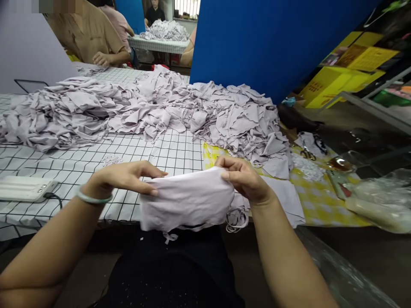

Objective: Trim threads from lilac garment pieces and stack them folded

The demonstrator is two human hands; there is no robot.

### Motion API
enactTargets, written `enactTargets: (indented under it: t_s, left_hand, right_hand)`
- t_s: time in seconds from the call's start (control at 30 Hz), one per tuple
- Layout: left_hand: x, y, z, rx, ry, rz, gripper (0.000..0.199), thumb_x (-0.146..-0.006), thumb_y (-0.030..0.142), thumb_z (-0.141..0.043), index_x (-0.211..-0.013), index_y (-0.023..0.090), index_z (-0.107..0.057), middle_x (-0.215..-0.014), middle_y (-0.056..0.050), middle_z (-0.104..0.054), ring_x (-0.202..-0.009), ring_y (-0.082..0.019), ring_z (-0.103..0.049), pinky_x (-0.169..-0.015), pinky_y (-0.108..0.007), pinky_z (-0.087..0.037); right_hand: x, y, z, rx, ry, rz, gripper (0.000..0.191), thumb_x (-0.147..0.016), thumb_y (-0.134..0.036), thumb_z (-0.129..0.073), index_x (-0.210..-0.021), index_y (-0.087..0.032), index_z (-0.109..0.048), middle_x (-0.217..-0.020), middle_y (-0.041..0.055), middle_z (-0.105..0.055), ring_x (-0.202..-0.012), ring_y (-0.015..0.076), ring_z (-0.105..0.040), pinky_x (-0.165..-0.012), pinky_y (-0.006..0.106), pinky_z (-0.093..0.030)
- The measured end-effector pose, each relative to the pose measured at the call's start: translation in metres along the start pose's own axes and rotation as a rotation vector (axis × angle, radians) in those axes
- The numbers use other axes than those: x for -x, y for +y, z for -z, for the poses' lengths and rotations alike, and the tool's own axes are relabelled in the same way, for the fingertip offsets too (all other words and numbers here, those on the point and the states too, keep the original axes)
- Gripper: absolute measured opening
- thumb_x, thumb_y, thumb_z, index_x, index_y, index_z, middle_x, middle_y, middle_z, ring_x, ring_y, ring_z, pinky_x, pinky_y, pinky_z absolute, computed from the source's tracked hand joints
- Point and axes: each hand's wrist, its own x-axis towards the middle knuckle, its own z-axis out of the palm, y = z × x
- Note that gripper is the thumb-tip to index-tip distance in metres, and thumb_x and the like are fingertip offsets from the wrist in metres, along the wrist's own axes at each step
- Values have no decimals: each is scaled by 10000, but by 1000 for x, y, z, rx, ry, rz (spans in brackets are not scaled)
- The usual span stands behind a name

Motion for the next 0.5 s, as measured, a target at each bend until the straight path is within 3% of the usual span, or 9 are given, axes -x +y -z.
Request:
enactTargets:
  t_s: [0.1,0.2,0.3,0.37,0.43,0.47,0.5]
  left_hand:
    - [21,-3,20,53,133,70,207,-684,351,-806,-646,176,-703,-612,-35,-596,-529,-145,-512,-451,-237,-378]
    - [18,-24,27,-38,342,135,187,-709,334,-788,-693,180,-685,-673,-42,-605,-587,-163,-541,-502,-257,-423]
    - [-2,-49,4,-316,863,160,136,-738,263,-746,-822,183,-675,-890,-104,-652,-874,-267,-610,-764,-405,-528]
    - [-17,-54,-28,-464,1129,29,239,-743,269,-750,-944,174,-662,-1089,-151,-643,-1123,-330,-558,-990,-523,-458]
    - [-31,-46,-64,-404,1052,-182,486,-678,385,-827,-1076,176,-641,-1227,-156,-618,-1243,-357,-507,-1066,-552,-413]
    - [-37,-37,-79,-307,969,-240,548,-653,432,-847,-1094,182,-639,-1211,-142,-630,-1229,-357,-527,-1029,-532,-455]
    - [-41,-26,-91,-171,875,-265,484,-695,450,-819,-1063,184,-651,-1123,-124,-663,-1154,-337,-585,-950,-491,-516]
  right_hand:
    - [-23,1,12,17,37,20,285,-603,-384,-790,-707,-203,-596,-584,-34,-495,-471,91,-370,-446,228,-232]
    - [-58,20,13,8,72,6,269,-604,-346,-784,-727,-189,-604,-603,-44,-514,-497,82,-413,-452,209,-262]
    - [-79,37,1,34,108,-32,318,-622,-377,-810,-747,-170,-603,-604,-49,-531,-510,73,-433,-463,198,-306]
    - [-78,33,-15,34,96,-55,365,-650,-429,-819,-779,-169,-597,-599,-52,-534,-490,69,-426,-445,198,-311]
    - [-66,14,-35,9,46,-30,381,-703,-469,-802,-845,-183,-594,-615,-55,-539,-483,74,-438,-433,198,-326]
    - [-58,1,-45,5,16,10,373,-734,-477,-787,-885,-193,-598,-641,-50,-553,-502,81,-468,-446,201,-354]
    - [-50,-12,-53,17,0,68,360,-761,-478,-773,-927,-205,-605,-681,-41,-574,-542,92,-510,-474,206,-391]
